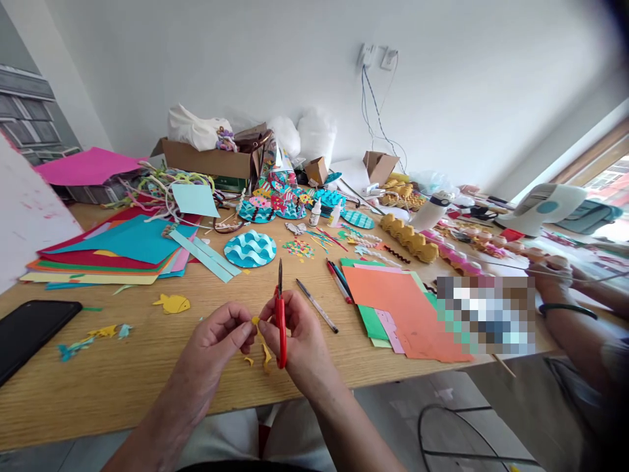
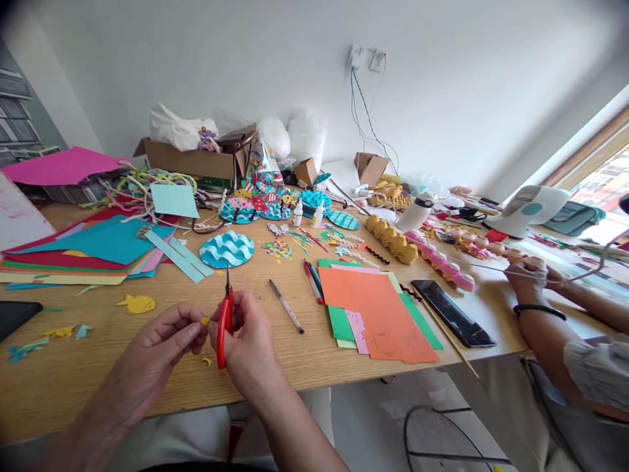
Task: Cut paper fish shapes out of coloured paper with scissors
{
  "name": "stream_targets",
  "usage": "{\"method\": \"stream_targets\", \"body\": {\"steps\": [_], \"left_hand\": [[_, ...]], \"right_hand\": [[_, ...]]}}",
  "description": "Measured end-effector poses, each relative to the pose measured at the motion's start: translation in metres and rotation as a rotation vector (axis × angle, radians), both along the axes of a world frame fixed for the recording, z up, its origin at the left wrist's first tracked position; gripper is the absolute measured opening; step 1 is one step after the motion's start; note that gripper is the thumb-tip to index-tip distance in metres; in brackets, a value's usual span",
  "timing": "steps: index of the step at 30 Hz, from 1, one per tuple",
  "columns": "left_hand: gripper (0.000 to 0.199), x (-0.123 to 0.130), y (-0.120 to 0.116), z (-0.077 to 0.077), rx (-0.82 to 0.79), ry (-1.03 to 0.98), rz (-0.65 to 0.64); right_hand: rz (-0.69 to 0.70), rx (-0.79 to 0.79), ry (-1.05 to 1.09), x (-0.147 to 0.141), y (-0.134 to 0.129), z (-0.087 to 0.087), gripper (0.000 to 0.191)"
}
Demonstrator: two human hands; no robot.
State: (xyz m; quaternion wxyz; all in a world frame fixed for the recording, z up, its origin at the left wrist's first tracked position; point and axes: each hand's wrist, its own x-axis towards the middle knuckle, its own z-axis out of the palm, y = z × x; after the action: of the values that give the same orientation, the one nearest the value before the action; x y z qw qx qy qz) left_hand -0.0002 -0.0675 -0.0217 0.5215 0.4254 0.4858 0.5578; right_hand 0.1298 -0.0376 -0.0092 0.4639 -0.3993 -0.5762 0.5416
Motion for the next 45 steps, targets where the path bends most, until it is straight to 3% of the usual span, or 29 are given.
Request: {"method": "stream_targets", "body": {"steps": [7, 12, 23, 33, 45], "left_hand": [[0.013, -0.001, 0.002, -0.003, 0.043, 0.089, -0.067], [0.013, -0.004, 0.005, -0.002, 0.095, 0.234, -0.025], [0.015, 0.003, 0.0, 0.012, -0.021, -0.227, 0.131], [0.013, 0.005, -0.002, 0.014, -0.016, -0.241, 0.102], [0.014, 0.001, -0.004, 0.014, -0.024, -0.239, 0.067]], "right_hand": [[0.016, 0.005, -0.005, 0.0, 0.0, 0.002, 0.021], [0.011, 0.087, -0.118, 0.002, 0.0, 0.001, 0.019], [0.042, 0.167, -0.384, 0.009, -0.022, -0.017, 0.017], [0.044, 0.234, -0.46, 0.007, -0.023, -0.018, 0.012], [0.063, 0.236, -0.431, 0.01, -0.023, -0.02, 0.021]]}}
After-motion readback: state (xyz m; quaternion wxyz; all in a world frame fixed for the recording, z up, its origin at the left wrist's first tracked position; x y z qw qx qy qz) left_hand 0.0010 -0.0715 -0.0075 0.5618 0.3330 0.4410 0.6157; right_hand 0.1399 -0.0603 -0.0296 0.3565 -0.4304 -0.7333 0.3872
